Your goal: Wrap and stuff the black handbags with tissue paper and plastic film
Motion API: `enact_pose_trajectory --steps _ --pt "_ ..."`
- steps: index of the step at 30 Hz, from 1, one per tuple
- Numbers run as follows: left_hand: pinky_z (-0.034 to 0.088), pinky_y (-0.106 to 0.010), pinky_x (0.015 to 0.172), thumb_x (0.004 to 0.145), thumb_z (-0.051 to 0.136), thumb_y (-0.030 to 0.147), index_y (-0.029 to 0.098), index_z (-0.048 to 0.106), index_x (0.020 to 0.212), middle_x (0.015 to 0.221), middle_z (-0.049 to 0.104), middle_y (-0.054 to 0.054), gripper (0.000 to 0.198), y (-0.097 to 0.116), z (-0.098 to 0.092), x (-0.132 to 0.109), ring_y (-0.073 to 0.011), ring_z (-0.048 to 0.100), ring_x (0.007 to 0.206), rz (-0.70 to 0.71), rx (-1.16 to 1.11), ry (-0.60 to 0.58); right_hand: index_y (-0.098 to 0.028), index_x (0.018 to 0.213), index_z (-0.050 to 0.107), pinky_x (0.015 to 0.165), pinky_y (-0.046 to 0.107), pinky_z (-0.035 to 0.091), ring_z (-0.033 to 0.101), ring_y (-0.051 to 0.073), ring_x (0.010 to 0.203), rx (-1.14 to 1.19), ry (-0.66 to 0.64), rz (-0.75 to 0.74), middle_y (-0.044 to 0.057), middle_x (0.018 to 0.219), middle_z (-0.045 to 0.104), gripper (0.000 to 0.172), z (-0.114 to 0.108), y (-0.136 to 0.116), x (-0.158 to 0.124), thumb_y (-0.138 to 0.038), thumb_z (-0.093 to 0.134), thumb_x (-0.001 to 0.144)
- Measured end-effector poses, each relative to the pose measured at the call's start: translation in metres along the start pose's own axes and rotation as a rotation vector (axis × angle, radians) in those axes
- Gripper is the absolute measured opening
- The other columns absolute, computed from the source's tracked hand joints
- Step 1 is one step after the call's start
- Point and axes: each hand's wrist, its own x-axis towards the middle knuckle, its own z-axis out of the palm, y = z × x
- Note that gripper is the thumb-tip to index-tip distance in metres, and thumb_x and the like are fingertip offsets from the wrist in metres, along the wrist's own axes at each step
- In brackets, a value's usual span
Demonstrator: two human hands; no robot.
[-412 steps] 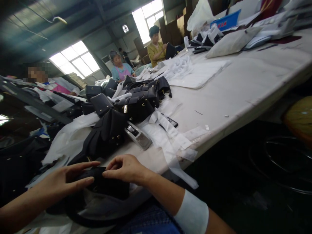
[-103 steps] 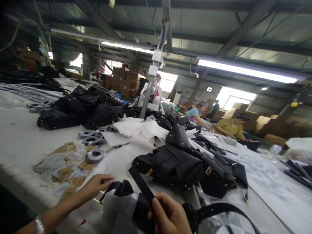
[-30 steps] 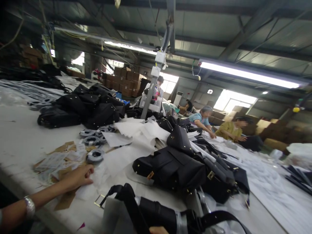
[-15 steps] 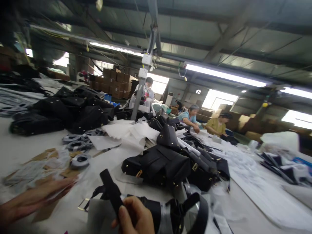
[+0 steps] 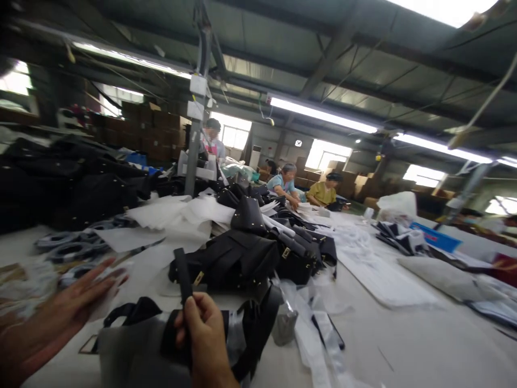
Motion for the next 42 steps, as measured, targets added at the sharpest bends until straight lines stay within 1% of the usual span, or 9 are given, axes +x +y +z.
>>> enact_pose_trajectory --steps 6,10,14,17,23,26,32,39,42 --pt "0.057 -0.017 0.090 0.084 0.080 0.022 0.035 0.044 0.150 0.135 0.070 -0.006 0.077 0.013 0.066 -0.024 -0.0212 0.060 0.131 0.208 -0.025 -0.159 -0.018 0.091 0.077 0.076 0.025 0.055 0.071 0.017 0.087 0.019 -0.052 -0.105 0.011 0.111 0.076 0.041 -0.003 0.004 0.005 -0.054 0.087 0.073" --pt "0.056 -0.026 0.099 0.083 0.083 0.038 0.038 0.035 0.155 0.143 0.064 -0.007 0.087 -0.005 0.082 -0.035 -0.0252 0.058 0.133 0.287 0.045 -0.269 -0.021 0.081 0.080 0.108 0.039 0.046 0.059 0.031 0.131 0.034 -0.140 -0.191 0.010 0.146 0.060 0.032 0.011 -0.004 0.005 -0.047 0.092 0.067" --pt "0.054 -0.030 0.104 0.072 0.090 0.045 0.032 0.040 0.152 0.139 0.066 -0.008 0.095 -0.018 0.087 -0.043 -0.0284 0.058 0.133 0.280 0.057 -0.267 -0.017 0.089 0.081 0.083 0.034 0.054 0.074 0.025 0.089 -0.133 -0.103 -0.119 0.012 0.103 0.079 0.042 0.013 -0.014 0.005 -0.055 0.086 0.072" --pt "0.057 -0.028 0.099 0.067 0.094 0.042 0.034 0.044 0.148 0.132 0.070 -0.006 0.095 -0.026 0.085 -0.047 -0.0274 0.061 0.129 0.195 -0.013 -0.214 -0.014 0.089 0.080 0.067 0.028 0.051 0.068 0.018 0.067 -0.224 -0.025 -0.104 0.007 0.073 0.076 0.048 0.006 -0.021 0.005 -0.059 0.084 0.072" --pt "0.064 -0.033 0.070 0.070 0.084 0.063 0.016 0.072 0.098 0.108 0.075 -0.014 0.056 -0.048 0.074 -0.061 -0.0348 0.069 0.113 -0.233 -0.076 -0.237 -0.014 0.090 0.079 0.071 0.026 0.052 0.068 0.018 0.072 -0.294 -0.009 -0.163 0.005 0.075 0.075 0.045 -0.001 -0.034 -0.002 -0.058 0.081 0.076" --pt "0.062 -0.033 0.062 0.074 0.074 0.074 0.017 0.075 0.106 0.118 0.073 -0.016 0.065 -0.045 0.076 -0.068 -0.0381 0.065 0.119 -0.369 -0.036 -0.385 -0.015 0.091 0.079 0.070 0.027 0.054 0.069 0.019 0.072 -0.295 -0.057 -0.165 0.006 0.077 0.076 0.042 0.001 -0.035 -0.008 -0.056 0.080 0.079" --pt "0.055 -0.034 0.097 0.080 0.083 0.049 0.021 0.080 0.106 0.118 0.074 -0.010 0.038 -0.016 0.088 -0.073 -0.0307 0.065 0.118 -0.187 0.007 -0.603 -0.018 0.098 0.079 0.079 0.031 0.055 0.070 0.022 0.083 -0.307 -0.119 -0.267 0.007 0.091 0.076 0.029 0.000 -0.039 -0.018 -0.045 0.075 0.088" --pt "0.058 -0.026 0.084 0.086 0.079 0.038 0.020 0.079 0.108 0.108 0.077 -0.008 0.028 -0.010 0.096 -0.066 -0.0202 0.070 0.091 -0.133 -0.013 -0.605 -0.017 0.097 0.078 0.068 0.028 0.053 0.065 0.018 0.069 -0.375 -0.055 -0.244 0.005 0.076 0.071 0.037 -0.008 -0.042 -0.019 -0.052 0.075 0.086" --pt "0.059 -0.024 0.086 0.082 0.085 0.033 0.017 0.080 0.100 0.101 0.078 -0.008 0.024 -0.008 0.096 -0.058 -0.0192 0.071 0.093 -0.136 -0.099 -0.490 -0.017 0.104 0.075 0.058 0.027 0.053 0.064 0.017 0.059 -0.362 0.088 -0.223 0.006 0.070 0.072 0.049 -0.012 -0.037 -0.024 -0.061 0.074 0.083"
